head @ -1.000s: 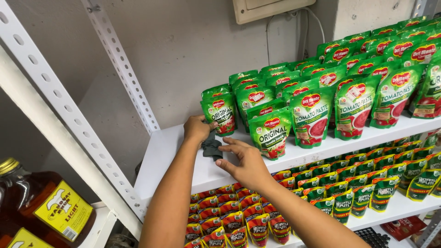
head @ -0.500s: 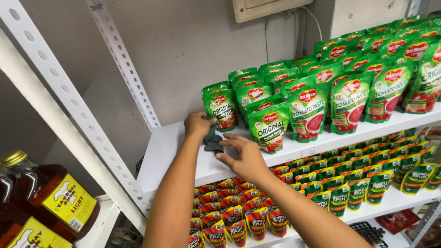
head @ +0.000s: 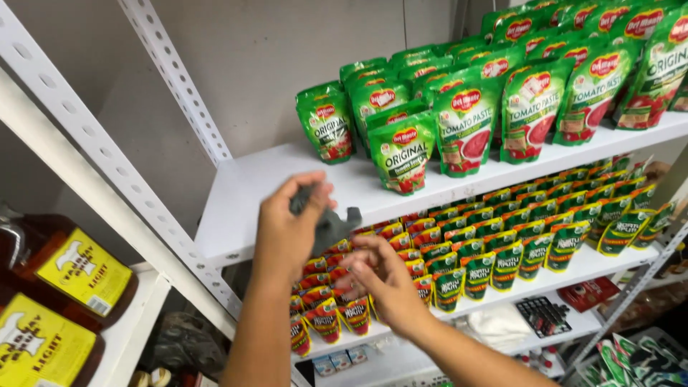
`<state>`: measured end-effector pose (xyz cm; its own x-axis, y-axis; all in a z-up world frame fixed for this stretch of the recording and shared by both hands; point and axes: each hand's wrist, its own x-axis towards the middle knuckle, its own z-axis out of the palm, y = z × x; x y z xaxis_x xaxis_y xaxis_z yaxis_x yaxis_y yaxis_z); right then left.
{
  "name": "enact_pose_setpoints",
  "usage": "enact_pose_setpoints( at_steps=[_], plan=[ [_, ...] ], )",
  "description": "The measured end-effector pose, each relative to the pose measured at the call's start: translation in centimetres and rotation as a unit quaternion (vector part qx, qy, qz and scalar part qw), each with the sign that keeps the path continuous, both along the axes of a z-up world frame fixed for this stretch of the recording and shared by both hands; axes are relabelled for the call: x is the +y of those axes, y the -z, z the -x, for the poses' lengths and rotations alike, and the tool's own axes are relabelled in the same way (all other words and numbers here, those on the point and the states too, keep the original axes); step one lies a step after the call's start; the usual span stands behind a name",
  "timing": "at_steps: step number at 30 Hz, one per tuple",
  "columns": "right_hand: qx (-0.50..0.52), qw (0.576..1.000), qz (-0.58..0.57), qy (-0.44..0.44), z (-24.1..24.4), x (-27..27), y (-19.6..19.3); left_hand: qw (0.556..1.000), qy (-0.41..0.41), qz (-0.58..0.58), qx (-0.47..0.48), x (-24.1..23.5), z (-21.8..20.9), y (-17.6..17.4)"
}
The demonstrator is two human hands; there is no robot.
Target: Clean tomato sauce pouches with a cloth and organize them onto grocery store shelves.
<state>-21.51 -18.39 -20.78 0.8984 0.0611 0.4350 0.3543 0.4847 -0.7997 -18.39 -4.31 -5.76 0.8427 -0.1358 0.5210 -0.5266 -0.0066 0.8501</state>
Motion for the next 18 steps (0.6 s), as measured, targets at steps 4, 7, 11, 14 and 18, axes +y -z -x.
enact_pose_setpoints(
  at_steps=[4,7,11,14,18],
  plan=[
    [0.112,0.979,-0.129,-0.113,4.6,-1.2,2.7,0.999,0.012,-0.044,0.023,-1.3,6.5,5.4],
    [0.155,0.966,-0.167,-0.121,6.2,-2.7,8.5,0.996,0.084,-0.042,-0.004,-2.4,9.8,9.9],
    [0.221,0.964,-0.145,-0.037,7.5,-5.0,14.4,0.993,0.023,-0.112,-0.002,-2.6,11.1,16.3],
    [0.277,0.952,-0.133,0.009,7.9,-7.0,17.2,0.986,-0.047,-0.159,-0.002,-2.1,11.4,20.9],
    [0.299,0.946,-0.126,0.025,8.5,-9.4,18.9,0.958,-0.163,-0.16,0.173,-1.5,12.3,25.6]
  ],
)
